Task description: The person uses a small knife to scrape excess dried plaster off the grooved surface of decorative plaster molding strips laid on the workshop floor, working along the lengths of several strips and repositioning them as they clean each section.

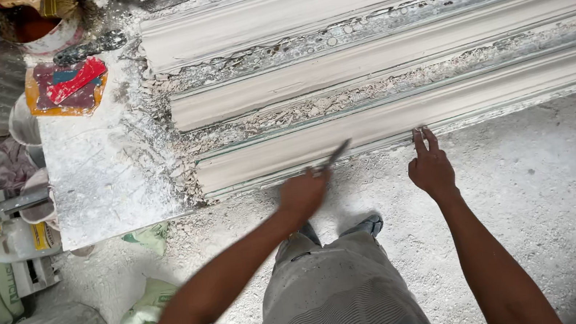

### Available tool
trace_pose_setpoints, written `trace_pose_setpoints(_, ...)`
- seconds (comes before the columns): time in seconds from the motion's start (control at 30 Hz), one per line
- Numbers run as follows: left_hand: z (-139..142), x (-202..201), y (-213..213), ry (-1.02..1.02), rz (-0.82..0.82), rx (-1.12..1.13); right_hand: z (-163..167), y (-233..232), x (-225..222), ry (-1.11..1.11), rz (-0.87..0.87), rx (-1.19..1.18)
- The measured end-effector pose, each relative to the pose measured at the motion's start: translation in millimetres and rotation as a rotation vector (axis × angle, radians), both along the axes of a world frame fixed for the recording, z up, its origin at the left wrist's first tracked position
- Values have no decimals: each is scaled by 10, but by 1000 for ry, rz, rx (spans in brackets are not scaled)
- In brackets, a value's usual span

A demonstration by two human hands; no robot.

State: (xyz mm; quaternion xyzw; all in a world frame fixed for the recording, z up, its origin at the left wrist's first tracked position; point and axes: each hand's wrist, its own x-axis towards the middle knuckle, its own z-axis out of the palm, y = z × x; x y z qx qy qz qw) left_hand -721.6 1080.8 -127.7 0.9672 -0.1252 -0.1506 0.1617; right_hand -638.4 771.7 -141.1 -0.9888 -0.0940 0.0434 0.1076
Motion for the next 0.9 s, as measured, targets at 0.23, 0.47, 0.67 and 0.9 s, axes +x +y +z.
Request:
trace_pose_setpoints(0.23, -24, -157, 306, -170, -49, 13, 296, 50, 37, 222, -125, -62)
trace_pose_setpoints(0.47, 140, -119, 405, -188, -71, 79, 240, 109, 15, 95, -94, 161)
trace_pose_setpoints(0.67, 211, 580, -1343, -381, 58, -151, 323, -30, 156, 154, -65, 200)
trace_pose_setpoints(0.9, 205, 391, -699, -277, -113, -48, 344, -252, 122, 47, 90, 432)
